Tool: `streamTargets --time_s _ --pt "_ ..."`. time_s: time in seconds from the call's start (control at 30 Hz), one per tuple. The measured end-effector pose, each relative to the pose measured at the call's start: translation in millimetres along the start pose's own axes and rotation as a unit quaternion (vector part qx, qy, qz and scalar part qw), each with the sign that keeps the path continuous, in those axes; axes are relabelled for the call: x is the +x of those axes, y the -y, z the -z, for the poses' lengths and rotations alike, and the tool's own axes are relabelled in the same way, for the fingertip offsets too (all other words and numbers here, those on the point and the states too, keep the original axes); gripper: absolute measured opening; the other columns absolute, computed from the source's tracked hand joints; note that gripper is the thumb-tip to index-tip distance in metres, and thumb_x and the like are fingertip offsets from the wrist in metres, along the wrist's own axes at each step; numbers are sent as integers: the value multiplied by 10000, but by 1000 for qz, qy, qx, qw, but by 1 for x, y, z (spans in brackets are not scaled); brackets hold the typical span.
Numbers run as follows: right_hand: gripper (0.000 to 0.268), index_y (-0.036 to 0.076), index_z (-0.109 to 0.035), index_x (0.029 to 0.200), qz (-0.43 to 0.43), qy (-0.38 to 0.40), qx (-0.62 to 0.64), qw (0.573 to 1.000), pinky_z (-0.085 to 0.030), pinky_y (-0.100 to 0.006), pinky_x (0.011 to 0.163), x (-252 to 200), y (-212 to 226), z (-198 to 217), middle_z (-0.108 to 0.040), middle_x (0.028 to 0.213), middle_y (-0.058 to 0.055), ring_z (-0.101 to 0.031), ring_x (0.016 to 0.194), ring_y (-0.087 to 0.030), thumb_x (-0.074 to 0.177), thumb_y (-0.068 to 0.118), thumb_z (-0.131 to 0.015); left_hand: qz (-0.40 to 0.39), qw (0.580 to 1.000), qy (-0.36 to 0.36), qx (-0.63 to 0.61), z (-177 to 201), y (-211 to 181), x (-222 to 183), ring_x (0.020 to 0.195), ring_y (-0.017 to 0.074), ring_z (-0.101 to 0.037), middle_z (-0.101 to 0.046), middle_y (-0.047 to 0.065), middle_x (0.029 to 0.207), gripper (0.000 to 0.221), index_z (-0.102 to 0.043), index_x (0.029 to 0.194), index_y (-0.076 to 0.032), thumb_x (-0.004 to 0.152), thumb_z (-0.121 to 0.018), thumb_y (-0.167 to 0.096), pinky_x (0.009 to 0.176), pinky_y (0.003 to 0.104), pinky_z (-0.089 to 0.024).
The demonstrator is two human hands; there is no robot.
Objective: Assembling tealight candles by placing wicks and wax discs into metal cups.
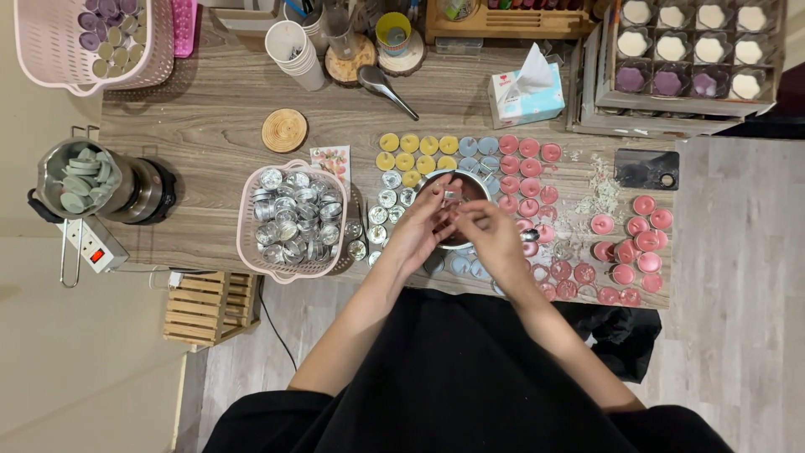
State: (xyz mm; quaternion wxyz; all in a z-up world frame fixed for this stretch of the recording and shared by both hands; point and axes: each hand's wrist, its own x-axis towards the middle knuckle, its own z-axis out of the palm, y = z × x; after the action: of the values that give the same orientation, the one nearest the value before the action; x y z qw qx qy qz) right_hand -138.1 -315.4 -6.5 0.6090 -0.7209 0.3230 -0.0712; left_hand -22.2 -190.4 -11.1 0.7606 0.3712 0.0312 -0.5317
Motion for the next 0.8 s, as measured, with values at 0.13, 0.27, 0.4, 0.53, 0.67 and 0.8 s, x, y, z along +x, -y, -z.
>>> streamTargets --time_s 0.13,0.27,0.4,0.53,0.67,0.8 --pt "253 11 -709 1107 -18 -10 130 991 -521 -246 684 0 -9 -20 -732 880 -25 -657 783 -90 925 184 -730 -22 1000 -8 -20 12 24 9 1125 139 -601 -595 20 1423 474 -498 1476 -159 1037 -613 -296 950 331 -505" --pt "207 16 -711 1117 -28 6 184 983 -477 -233 696 -1 -9 -15 -698 892 -5 -602 772 -70 992 175 -667 -52 998 -23 -12 12 26 7 1130 132 -609 -592 37 1407 436 -510 1426 -166 1014 -639 -227 950 325 -503" --pt "153 33 -640 1096 6 21 171 985 -496 -216 717 -2 -1 -12 -696 907 24 -632 807 -42 1003 152 -617 -91 995 -26 30 25 34 11 1201 164 -610 -593 88 1398 495 -492 1454 -110 994 -670 -152 1017 328 -493" --pt "127 21 -639 1065 45 20 125 991 -510 -226 688 -4 2 -14 -678 851 8 -619 750 -49 1045 140 -600 -133 990 -39 37 14 29 7 1268 196 -608 -612 140 1429 521 -454 1443 -46 978 -676 -123 1063 333 -489" --pt "150 22 -655 1042 40 -11 36 998 -505 -241 651 -12 18 -13 -679 812 -24 -632 709 -63 1033 167 -620 -173 980 -98 -23 14 17 6 1265 244 -627 -618 194 1384 551 -425 1449 -9 970 -678 -113 1078 358 -508" --pt "201 24 -722 1069 107 -38 -205 972 -512 -324 658 -6 3 -8 -695 960 -109 -626 687 -145 994 196 -650 -254 958 -86 102 7 -8 -6 1216 251 -646 -610 189 1393 629 -376 1467 -50 934 -708 -88 1048 361 -517"
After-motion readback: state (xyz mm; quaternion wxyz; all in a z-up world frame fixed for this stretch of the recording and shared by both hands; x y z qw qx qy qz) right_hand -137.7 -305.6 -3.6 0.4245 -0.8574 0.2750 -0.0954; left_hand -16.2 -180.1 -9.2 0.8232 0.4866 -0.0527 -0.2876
